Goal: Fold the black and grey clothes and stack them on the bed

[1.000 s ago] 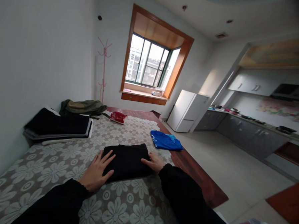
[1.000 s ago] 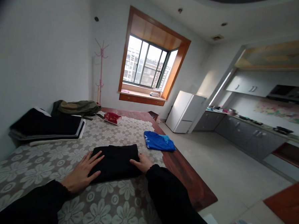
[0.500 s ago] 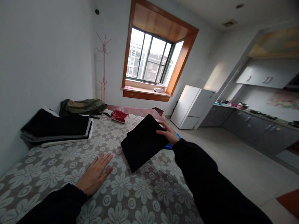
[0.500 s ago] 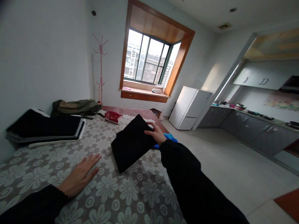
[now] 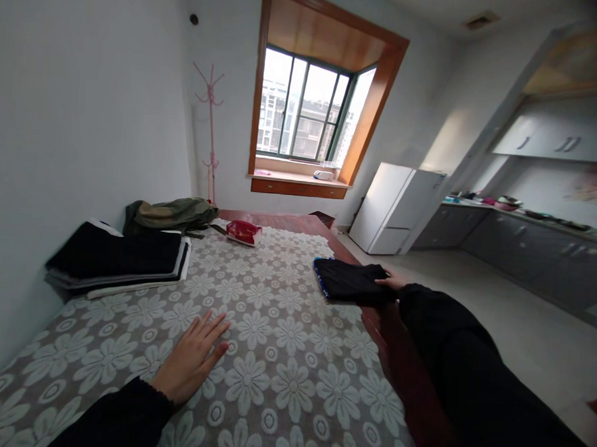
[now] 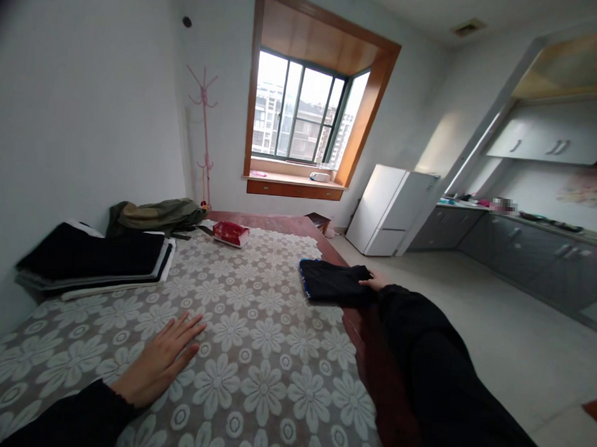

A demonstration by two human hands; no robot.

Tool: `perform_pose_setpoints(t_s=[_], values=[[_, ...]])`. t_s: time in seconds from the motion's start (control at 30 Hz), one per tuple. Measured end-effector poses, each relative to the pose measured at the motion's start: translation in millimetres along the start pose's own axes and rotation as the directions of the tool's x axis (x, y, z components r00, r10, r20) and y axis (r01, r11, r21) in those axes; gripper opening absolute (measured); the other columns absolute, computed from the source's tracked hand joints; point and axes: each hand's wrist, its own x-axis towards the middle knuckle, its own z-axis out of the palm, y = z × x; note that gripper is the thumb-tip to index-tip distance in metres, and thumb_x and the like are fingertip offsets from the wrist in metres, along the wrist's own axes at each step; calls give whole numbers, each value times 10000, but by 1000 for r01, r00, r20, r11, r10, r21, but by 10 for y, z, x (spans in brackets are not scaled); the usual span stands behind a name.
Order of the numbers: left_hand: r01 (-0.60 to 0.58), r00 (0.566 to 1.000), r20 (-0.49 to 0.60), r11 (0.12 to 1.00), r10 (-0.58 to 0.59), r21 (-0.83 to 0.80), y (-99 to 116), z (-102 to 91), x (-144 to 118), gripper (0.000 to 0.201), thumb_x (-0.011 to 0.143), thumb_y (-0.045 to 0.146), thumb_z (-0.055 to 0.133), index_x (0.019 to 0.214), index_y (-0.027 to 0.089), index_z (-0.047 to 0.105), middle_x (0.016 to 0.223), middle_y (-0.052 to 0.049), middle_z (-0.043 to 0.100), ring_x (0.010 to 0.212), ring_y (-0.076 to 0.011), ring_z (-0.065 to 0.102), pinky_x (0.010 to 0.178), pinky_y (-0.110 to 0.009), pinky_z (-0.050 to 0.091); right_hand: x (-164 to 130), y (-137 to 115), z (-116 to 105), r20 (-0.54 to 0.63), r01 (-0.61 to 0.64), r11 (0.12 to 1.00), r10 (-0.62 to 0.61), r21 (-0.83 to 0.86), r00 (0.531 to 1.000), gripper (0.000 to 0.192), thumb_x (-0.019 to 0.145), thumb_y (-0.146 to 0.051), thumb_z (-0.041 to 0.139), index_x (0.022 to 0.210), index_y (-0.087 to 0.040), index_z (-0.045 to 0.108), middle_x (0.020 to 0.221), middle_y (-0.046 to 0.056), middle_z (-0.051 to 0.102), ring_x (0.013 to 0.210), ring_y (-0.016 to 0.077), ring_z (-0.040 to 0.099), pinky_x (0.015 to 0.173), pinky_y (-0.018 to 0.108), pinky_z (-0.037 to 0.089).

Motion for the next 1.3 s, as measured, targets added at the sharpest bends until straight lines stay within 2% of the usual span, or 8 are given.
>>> perform_pose_setpoints(t_s=[0.27,0.4,0.57,0.73,0.8,0.97,1.13,1.3], values=[[0,1000,6,1000,0,-14,88,-82,-18,508,1051,520,396,1469,268,537,1603,-54,440,1541,-310,282,1269,-610,255,-242,256,368,-215,164,909,-261,-384,941,780,898,-606,515,1554,-196,417,1638,190,354,1481,448,321,1191,661,244],[9,1000,-3,1000,-9,-24,118,-114,-19,515,1045,541,404,1458,268,545,1600,-61,445,1539,-309,287,1274,-596,247,-339,40,871,70,428,737,-463,-523,883,730,954,-660,352,1592,-306,363,1676,83,328,1513,359,308,1207,635,248],[17,1000,2,999,-17,-45,132,-142,-21,513,1045,538,405,1453,261,547,1599,-61,447,1541,-317,279,1276,-595,238,-567,-262,1480,346,444,698,-289,-562,892,832,884,-737,427,1619,-364,311,1715,39,230,1566,407,162,1178,749,163],[29,1000,-9,997,-30,-75,118,-160,-13,471,1034,495,460,1424,256,572,1571,-58,486,1535,-307,297,1275,-585,245,-663,-705,1534,382,353,723,-133,-593,914,878,827,-661,608,1601,-314,376,1691,111,280,1539,464,215,1151,781,162],[33,998,-43,994,-37,-101,117,-140,-13,452,1024,467,492,1410,251,585,1547,-62,516,1519,-300,333,1274,-576,252,-843,-1023,1655,392,424,753,-238,-504,889,768,872,-621,595,1552,-288,466,1649,139,371,1516,447,290,1165,746,189],[82,978,-173,976,-118,-203,97,-53,25,286,958,334,601,1213,261,710,1403,-48,648,1417,-252,491,1227,-451,371,-1719,-1682,2427,384,719,687,-695,103,608,563,931,-562,584,1406,-260,611,1484,120,582,1355,309,539,1134,478,408],[215,928,-276,964,-251,-155,-304,-357,324,295,910,265,624,1192,232,704,1287,-68,706,1243,-224,629,1113,-360,478,-2196,-1770,2849,213,661,702,-711,266,670,281,932,-440,608,1087,-244,736,1182,94,722,1135,279,651,1016,444,468],[432,792,-441,898,-422,-82,-975,-931,716,431,827,180,660,1258,179,672,1498,-142,551,1512,-378,308,1256,-627,126,-2155,-1776,2753,133,550,726,-646,413,752,213,921,-363,568,948,-222,726,977,71,724,901,220,671,856,362,508]])
